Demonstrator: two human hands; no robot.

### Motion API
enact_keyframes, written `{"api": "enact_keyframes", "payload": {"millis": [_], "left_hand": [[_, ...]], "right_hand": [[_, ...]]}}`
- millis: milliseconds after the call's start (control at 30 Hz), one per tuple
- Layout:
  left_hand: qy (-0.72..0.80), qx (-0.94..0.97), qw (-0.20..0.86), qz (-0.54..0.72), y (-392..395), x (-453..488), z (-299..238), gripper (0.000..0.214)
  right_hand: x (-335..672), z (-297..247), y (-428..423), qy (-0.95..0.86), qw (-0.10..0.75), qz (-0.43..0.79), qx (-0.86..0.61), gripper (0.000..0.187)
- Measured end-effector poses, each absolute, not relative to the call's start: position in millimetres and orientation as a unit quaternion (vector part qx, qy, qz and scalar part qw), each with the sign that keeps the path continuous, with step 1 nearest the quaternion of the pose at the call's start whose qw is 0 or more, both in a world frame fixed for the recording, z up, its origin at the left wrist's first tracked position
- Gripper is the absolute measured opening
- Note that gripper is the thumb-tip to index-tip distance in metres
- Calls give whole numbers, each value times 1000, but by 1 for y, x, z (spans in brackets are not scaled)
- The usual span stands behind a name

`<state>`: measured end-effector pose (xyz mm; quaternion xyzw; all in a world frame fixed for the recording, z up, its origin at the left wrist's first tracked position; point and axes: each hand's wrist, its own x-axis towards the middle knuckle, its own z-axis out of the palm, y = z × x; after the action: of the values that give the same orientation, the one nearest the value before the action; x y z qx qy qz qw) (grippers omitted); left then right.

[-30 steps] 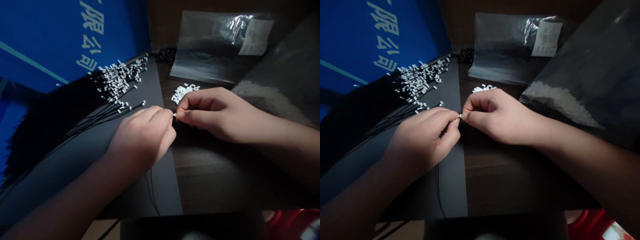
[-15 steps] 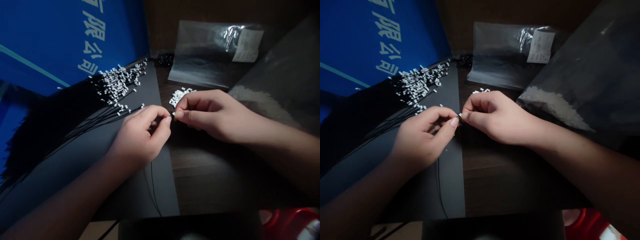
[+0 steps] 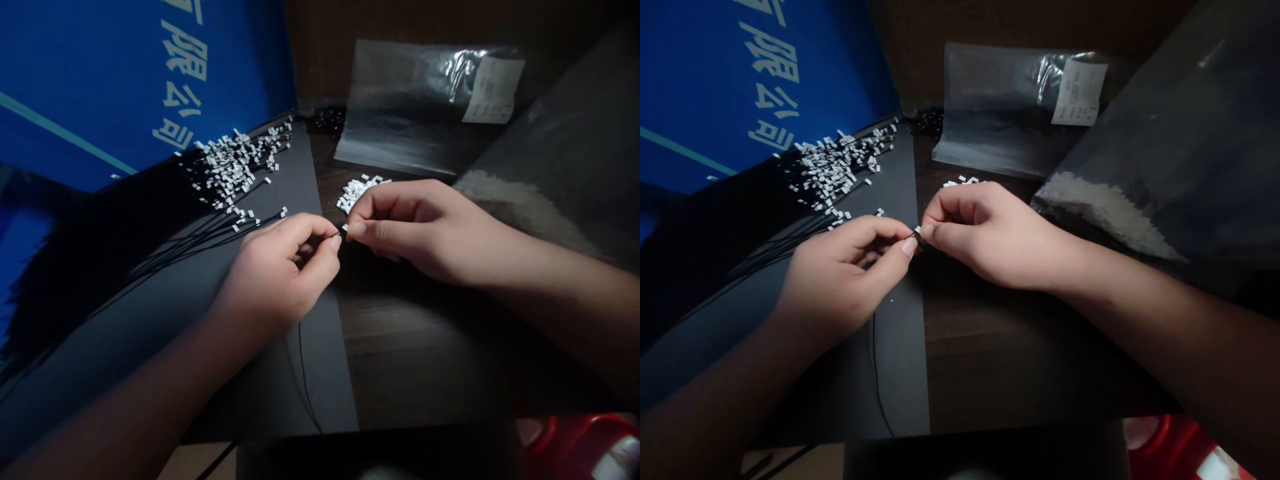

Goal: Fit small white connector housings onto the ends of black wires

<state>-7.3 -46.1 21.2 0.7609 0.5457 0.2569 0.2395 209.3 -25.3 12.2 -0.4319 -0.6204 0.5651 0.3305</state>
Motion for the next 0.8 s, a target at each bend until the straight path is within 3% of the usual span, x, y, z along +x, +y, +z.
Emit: {"api": "enact_keyframes", "payload": {"millis": [400, 800], "left_hand": [[559, 645, 419, 309, -42, -3, 18, 15], [551, 577, 504, 330, -41, -2, 19, 15]], "right_hand": [[210, 14, -26, -634, 328, 556, -425, 14], [210, 13, -26, -633, 327, 559, -424, 14]]}}
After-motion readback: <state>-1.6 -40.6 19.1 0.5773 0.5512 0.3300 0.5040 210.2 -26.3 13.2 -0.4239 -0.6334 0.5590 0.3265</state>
